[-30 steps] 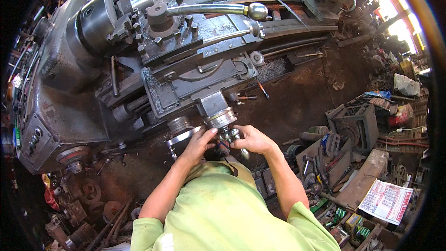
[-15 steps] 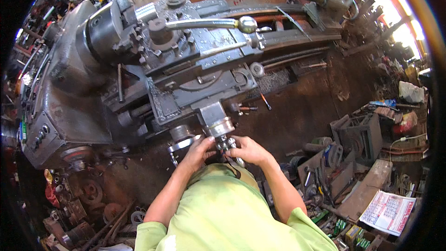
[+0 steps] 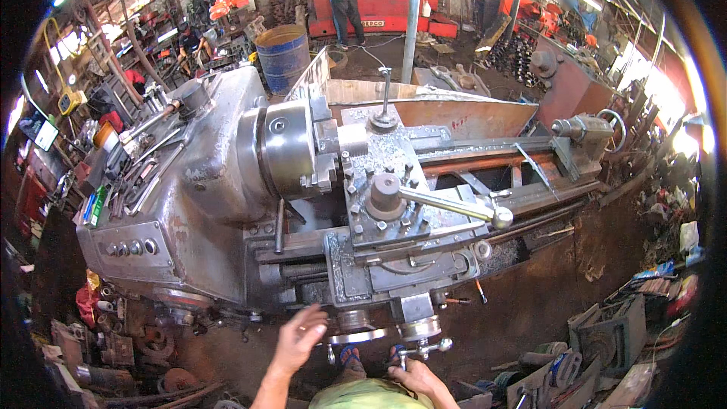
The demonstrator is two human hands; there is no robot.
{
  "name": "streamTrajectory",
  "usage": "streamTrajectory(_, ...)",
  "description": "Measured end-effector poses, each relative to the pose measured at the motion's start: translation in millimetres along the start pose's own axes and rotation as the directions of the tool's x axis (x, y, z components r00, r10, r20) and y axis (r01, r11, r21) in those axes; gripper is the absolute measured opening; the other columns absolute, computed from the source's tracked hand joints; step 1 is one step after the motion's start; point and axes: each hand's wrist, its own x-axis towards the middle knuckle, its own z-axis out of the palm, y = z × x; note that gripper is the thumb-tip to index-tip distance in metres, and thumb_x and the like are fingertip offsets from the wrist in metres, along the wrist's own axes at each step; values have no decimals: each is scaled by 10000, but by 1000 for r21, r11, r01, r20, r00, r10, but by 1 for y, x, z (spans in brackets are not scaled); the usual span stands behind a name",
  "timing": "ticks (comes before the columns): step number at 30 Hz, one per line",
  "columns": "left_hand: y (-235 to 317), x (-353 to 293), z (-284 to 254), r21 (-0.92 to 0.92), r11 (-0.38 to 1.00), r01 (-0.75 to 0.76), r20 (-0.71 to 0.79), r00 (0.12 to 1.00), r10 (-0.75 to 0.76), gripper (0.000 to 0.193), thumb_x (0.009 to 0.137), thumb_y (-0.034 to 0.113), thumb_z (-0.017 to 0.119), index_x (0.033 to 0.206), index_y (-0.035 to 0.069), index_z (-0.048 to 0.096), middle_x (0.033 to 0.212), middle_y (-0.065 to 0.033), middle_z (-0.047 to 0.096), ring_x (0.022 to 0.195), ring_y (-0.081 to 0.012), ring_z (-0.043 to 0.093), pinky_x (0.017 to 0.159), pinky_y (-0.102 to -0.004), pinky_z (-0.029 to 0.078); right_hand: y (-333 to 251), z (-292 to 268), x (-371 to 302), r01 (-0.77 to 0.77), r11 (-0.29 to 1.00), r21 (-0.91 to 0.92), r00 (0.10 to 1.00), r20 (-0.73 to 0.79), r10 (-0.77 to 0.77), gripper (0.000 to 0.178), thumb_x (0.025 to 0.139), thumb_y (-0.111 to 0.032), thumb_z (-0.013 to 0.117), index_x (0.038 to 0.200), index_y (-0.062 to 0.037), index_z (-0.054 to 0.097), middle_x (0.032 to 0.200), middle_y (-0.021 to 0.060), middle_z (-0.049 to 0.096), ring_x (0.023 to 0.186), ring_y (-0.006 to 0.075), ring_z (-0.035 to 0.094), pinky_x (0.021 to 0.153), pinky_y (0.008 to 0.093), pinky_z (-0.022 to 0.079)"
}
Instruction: The person operates a metal lathe, repeatedly turning handwheels to advance the carriage and tool post while the spindle rotates a cylindrical workpiece. The person periodically stops the machine, adjusts the tool post, and resumes cutting, producing metal shavings.
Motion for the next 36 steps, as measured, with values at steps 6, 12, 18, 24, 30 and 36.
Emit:
streamTrajectory(6,96,19,-92,546,700,-459,-448,546,708,297,892,76,604,1166,-36,623,1149,-131,623,1096,-225,588,968,-367,463,35,-56,-16,-167,980,109,905,-377,196,349,830,-239,696,1103,-22,677,967,208,718,924,312,700,842,417,522)
streamTrajectory(12,137,45,-155,900,400,-176,-358,225,906,304,939,63,560,1215,-60,589,1248,-199,571,1188,-332,536,1035,-456,410,1,-80,-36,4,745,667,941,-255,223,410,891,-101,688,1227,102,571,946,132,704,796,165,684,683,279,526)
streamTrajectory(18,131,58,-161,920,391,23,-385,238,892,360,946,107,576,1268,-54,570,1308,-217,550,1238,-359,502,1058,-486,377,-9,-82,-17,-209,972,104,899,-371,233,813,673,-411,881,1261,61,579,973,180,718,814,227,683,766,352,531)
streamTrajectory(24,131,64,-162,931,309,194,-350,240,905,383,949,142,591,1279,-51,560,1297,-220,554,1229,-376,504,1035,-483,386,-14,-95,-1,-265,894,360,951,-54,304,711,659,-358,903,1171,48,623,900,139,726,804,176,677,756,322,530)
streamTrajectory(30,135,70,-159,918,240,315,-327,261,908,419,944,172,624,1295,-42,547,1301,-221,546,1231,-383,495,1022,-497,395,-33,-107,5,-234,941,243,966,-54,254,546,703,-258,871,1100,38,641,993,119,730,959,223,672,895,356,507)
streamTrajectory(36,137,76,-156,906,191,377,-305,271,913,453,935,162,629,1333,-23,515,1321,-206,520,1234,-377,483,1021,-497,397,-39,-111,4,-43,982,183,979,-189,78,642,652,-172,847,1195,47,584,996,151,694,911,190,640,840,330,513)
